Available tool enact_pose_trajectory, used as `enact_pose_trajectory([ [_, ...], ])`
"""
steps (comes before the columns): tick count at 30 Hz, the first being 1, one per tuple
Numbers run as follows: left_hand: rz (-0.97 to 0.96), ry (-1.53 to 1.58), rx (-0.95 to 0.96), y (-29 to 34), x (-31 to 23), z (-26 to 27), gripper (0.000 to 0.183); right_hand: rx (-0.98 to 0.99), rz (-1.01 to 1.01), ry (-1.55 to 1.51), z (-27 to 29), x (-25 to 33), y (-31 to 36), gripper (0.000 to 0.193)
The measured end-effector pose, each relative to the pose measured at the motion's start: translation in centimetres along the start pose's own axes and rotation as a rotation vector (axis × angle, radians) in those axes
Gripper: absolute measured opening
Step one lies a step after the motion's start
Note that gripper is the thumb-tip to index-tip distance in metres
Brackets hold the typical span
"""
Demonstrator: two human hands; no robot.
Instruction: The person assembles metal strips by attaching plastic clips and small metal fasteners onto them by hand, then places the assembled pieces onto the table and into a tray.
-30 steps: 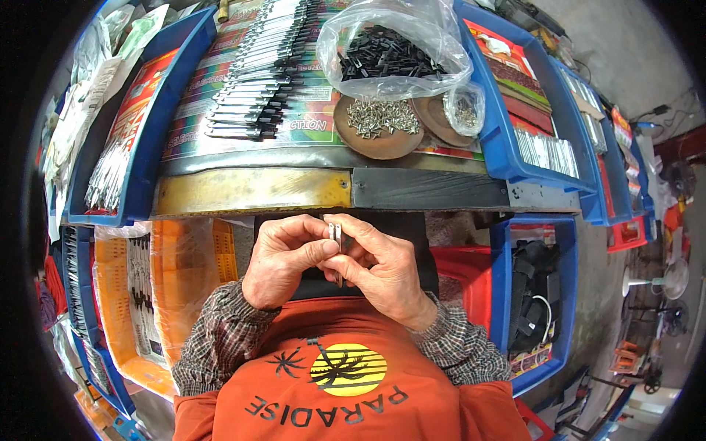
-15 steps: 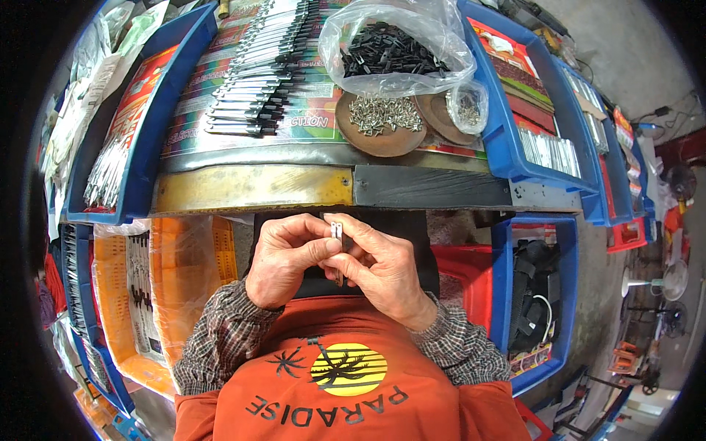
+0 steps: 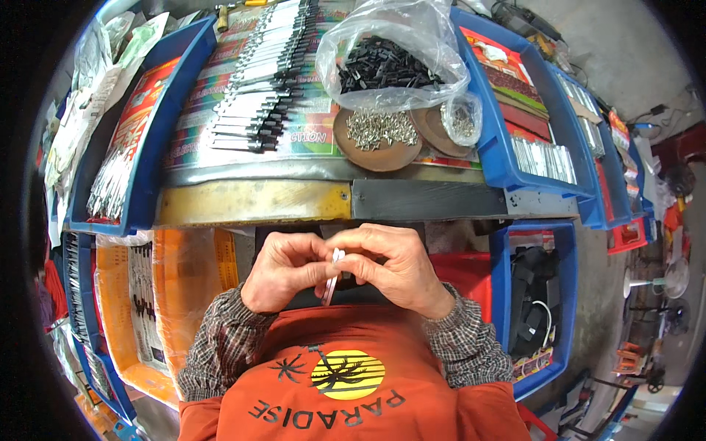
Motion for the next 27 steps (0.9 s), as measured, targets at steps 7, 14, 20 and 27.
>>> enact_pose_trajectory([
  [7,-0.031,-0.139,0.047,0.1,-1.3,-0.2,0.011,0.181,0.079,-0.149,-0.5,0.6,-0.6,0.007],
  [14,-0.512,-0.514,-0.185,0.0,-3.2,-1.4,0.018,-0.102,0.073,-0.208,0.5,0.3,-1.7,0.009],
  [20,-0.662,-0.777,-0.245,0.5,-5.2,-2.1,0.015,-0.032,0.041,-0.104,0.9,0.5,-2.7,0.007],
  [27,-0.73,-0.888,-0.269,0.8,-5.9,-1.3,0.017,-0.322,0.213,0.65,8.6,3.3,-8.6,0.008],
])
Point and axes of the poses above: each hand's wrist, its own y-axis away from the middle knuckle, its own z-axis out of the back of the hand, x = y × z, the point moved 7 cm from there along -y, towards the middle knuckle, and after that the axes turned 13 degrees about y, right-handed, at the moved point
